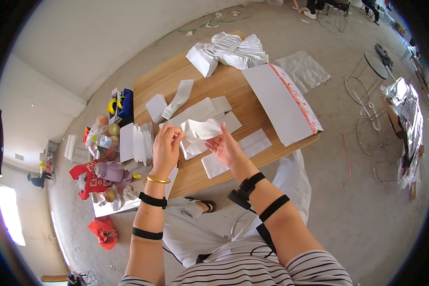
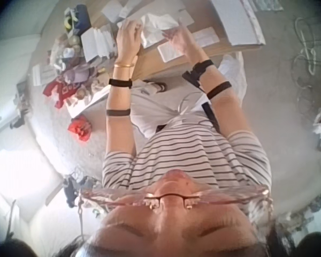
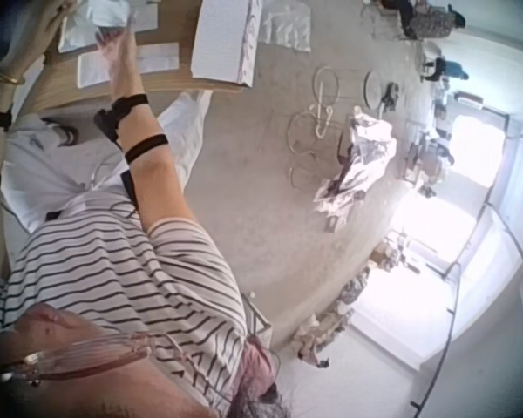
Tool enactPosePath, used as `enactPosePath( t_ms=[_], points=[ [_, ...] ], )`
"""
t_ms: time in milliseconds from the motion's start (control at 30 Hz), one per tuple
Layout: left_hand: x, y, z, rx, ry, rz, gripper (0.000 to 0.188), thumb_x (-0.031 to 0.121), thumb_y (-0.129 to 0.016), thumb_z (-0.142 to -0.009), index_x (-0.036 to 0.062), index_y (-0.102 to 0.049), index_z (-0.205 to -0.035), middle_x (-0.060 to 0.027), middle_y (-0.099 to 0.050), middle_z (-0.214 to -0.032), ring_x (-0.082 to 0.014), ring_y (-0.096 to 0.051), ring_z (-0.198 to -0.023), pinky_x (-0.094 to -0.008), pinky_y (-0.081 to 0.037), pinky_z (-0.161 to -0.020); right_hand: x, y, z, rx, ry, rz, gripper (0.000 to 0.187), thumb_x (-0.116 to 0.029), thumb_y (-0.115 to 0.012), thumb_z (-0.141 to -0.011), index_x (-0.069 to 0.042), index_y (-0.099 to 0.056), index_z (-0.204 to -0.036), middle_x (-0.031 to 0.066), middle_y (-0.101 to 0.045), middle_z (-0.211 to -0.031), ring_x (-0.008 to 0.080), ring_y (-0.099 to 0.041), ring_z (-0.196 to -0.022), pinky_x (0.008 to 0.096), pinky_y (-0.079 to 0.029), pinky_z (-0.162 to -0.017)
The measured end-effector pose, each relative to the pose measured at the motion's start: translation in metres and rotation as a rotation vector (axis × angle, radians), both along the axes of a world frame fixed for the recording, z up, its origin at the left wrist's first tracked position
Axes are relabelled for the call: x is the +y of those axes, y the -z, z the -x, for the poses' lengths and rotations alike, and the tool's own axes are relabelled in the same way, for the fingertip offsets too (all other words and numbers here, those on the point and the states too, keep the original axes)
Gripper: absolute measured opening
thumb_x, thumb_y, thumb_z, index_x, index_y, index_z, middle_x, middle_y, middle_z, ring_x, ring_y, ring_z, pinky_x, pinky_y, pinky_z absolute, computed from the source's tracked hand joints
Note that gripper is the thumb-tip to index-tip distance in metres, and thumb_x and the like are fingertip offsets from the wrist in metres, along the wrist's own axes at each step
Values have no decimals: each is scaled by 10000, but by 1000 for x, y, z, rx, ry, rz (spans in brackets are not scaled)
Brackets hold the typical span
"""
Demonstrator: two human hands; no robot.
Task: Folding and preparing paper or plastic packaging materials.
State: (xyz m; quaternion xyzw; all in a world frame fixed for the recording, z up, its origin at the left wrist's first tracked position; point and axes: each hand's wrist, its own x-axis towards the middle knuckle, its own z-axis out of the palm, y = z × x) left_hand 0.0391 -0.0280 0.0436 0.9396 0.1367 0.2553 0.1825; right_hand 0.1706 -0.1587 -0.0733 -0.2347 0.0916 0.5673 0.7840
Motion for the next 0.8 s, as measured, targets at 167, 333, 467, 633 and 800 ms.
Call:
enactPosePath(
  t_ms=[167, 333, 467, 633, 800],
  points=[
    [6, -4, 32, -15, 30, -86, 59, 51, -627, -880, 23, -574, -880, -99, -564, -909, -289, -563, -819, -383, -463, -737, 12, -5, -3, -34, 218, 222, 302, -279, -525, -1019, -24, -569, -1175, 93, -654, -1139, 209, -626, -1098, 365, -497, -968],
    [7, 6, 69, 23, -29, -23, 43, 63, -612, -879, 36, -583, -896, -100, -570, -934, -323, -569, -888, -413, -464, -768, 5, -9, 5, -63, 139, 209, 270, -220, -463, -1033, -24, -587, -1170, 116, -664, -1198, 212, -638, -1074, 362, -505, -952],
    [3, 17, 87, 8, -112, 80, 41, 59, -612, -883, 29, -584, -881, -96, -582, -922, -304, -583, -859, -394, -471, -757, -4, -4, 8, -59, 125, 111, 291, -187, -427, -1033, 3, -589, -1184, 134, -685, -1169, 231, -647, -1093, 357, -504, -997],
    [1, 35, 104, 7, -183, 160, 34, 51, -611, -883, 27, -589, -875, -94, -590, -914, -290, -592, -823, -377, -476, -736, -8, 1, 8, -120, 113, 133, 311, -185, -423, -1036, 12, -591, -1208, 159, -669, -1198, 237, -633, -1134, 350, -524, -982],
    [11, 66, 125, 129, -252, 47, 76, 96, -643, -870, 45, -603, -908, -91, -602, -967, -297, -588, -913, -420, -462, -818, -8, 13, 9, -161, 125, 194, 309, -200, -465, -1029, 7, -590, -1221, 159, -652, -1202, 223, -644, -1080, 326, -549, -910]
  ],
)
